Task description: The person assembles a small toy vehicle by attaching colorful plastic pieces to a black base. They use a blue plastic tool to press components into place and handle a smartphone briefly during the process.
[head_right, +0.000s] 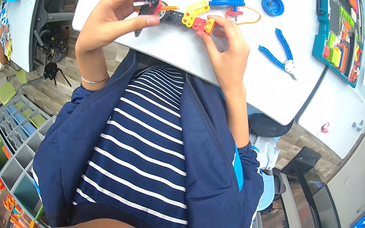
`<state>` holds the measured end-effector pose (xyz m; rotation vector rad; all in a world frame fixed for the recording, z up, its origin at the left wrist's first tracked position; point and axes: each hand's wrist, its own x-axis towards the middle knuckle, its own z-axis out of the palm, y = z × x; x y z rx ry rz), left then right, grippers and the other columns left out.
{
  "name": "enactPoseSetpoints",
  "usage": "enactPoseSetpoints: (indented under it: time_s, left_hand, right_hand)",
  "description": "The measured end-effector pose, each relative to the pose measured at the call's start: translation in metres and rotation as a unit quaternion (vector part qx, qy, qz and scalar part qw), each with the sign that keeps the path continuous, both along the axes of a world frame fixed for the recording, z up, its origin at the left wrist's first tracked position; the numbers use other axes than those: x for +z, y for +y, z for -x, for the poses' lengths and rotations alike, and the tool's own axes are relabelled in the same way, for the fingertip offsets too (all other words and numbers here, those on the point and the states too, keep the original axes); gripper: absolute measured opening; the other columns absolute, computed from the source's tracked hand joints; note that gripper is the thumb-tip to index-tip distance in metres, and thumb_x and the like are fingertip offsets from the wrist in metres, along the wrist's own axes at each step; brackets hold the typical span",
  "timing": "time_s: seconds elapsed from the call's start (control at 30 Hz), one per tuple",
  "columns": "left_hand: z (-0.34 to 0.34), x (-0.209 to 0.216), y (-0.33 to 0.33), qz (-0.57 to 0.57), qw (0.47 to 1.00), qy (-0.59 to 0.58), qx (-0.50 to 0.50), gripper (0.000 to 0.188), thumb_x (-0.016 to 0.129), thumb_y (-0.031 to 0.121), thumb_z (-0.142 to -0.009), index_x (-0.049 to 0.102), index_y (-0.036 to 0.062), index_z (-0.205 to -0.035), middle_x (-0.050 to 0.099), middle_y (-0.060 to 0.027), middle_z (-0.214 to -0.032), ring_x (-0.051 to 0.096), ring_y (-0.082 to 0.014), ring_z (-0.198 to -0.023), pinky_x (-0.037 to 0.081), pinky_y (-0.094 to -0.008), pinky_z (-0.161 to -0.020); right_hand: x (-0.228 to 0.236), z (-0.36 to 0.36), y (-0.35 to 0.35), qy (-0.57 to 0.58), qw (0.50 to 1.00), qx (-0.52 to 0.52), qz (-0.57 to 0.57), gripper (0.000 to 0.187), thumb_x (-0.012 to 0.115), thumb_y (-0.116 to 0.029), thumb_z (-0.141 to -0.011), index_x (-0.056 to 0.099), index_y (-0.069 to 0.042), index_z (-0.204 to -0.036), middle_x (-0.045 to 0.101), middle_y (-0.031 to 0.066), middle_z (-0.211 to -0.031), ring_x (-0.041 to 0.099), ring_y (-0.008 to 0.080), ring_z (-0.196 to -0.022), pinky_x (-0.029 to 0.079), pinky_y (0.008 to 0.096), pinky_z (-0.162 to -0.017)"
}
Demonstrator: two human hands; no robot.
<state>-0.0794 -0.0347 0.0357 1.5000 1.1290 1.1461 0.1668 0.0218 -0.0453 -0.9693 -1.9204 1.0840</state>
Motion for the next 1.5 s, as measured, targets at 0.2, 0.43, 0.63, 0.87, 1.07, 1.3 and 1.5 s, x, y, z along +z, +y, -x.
enactPoseSetpoints:
  time_s: [0.2,0.43,0.63,0.87,1.07,1.3,1.5]
  left_hand:
    - [-0.016,-0.011,-0.001,0.019,0.999,-0.039,0.033,0.047,0.077,0.006,-0.091,0.064,-0.0015,-0.135,0.067,-0.0086,-0.118,0.066,-0.0121,-0.097,0.056,-0.0276,-0.08]
    - [-0.025,-0.006,-0.001,0.099,0.989,-0.111,0.017,0.05,0.078,0.011,-0.091,0.063,0.0012,-0.138,0.073,-0.0055,-0.11,0.064,-0.0077,-0.084,0.053,-0.0238,-0.065]
    - [-0.028,-0.002,-0.003,0.118,0.99,-0.081,0.0,0.048,0.075,0.013,-0.094,0.063,0.0029,-0.139,0.074,-0.0045,-0.103,0.062,-0.0064,-0.079,0.05,-0.0222,-0.062]
    - [-0.041,-0.004,-0.01,0.199,0.935,-0.277,-0.099,0.047,0.059,0.018,-0.104,0.051,-0.0035,-0.145,0.067,-0.0098,-0.082,0.056,-0.007,-0.058,0.043,-0.0189,-0.053]
    - [-0.065,-0.003,-0.008,0.231,0.861,-0.43,-0.144,0.051,0.057,0.019,-0.104,0.038,0.0007,-0.148,0.067,-0.0222,-0.082,0.056,-0.0105,-0.052,0.046,-0.0208,-0.048]
    - [-0.077,0.006,-0.002,0.187,0.912,-0.347,-0.115,0.041,0.049,0.024,-0.107,0.044,0.001,-0.141,0.061,-0.0109,-0.073,0.05,-0.0069,-0.053,0.04,-0.0197,-0.05]
    - [-0.08,0.005,-0.006,0.173,0.924,-0.332,-0.071,0.037,0.049,0.023,-0.107,0.047,0.0019,-0.138,0.056,-0.0047,-0.072,0.048,-0.0056,-0.055,0.039,-0.0201,-0.052]
  right_hand:
    - [0.014,-0.007,0.004,-0.041,0.999,0.027,-0.004,0.05,0.086,-0.008,-0.081,0.068,-0.004,-0.128,0.068,0.0109,-0.124,0.068,0.0206,-0.11,0.059,0.0322,-0.087]
    - [0.026,-0.015,0.006,-0.074,0.996,0.041,-0.032,0.058,0.087,-0.011,-0.079,0.066,-0.008,-0.132,0.067,0.0091,-0.127,0.065,0.0221,-0.116,0.056,0.0344,-0.089]
    - [0.026,-0.027,0.008,-0.091,0.994,0.007,-0.064,0.052,0.086,-0.015,-0.08,0.067,-0.008,-0.128,0.066,0.0108,-0.128,0.063,0.0273,-0.115,0.055,0.0382,-0.087]
    - [0.023,-0.104,0.027,-0.329,0.915,-0.165,-0.162,0.057,0.084,-0.032,-0.084,0.065,-0.012,-0.134,0.054,0.0165,-0.14,0.046,0.0358,-0.132,0.041,0.0479,-0.108]
    - [0.025,-0.11,0.026,-0.274,0.939,-0.163,-0.126,0.053,0.076,-0.035,-0.093,0.062,-0.009,-0.138,0.06,0.0145,-0.122,0.058,0.0279,-0.114,0.049,0.0405,-0.095]
    - [0.08,-0.075,-0.024,0.063,0.996,-0.022,0.05,0.038,0.051,-0.028,-0.109,0.062,0.007,-0.116,0.065,0.0139,-0.105,0.063,0.0134,-0.076,0.049,0.0253,-0.062]
    - [0.091,-0.064,-0.031,0.07,0.996,-0.028,-0.039,0.03,0.07,-0.015,-0.097,0.064,0.007,-0.115,0.068,0.0149,-0.108,0.064,0.0146,-0.077,0.049,0.0262,-0.066]
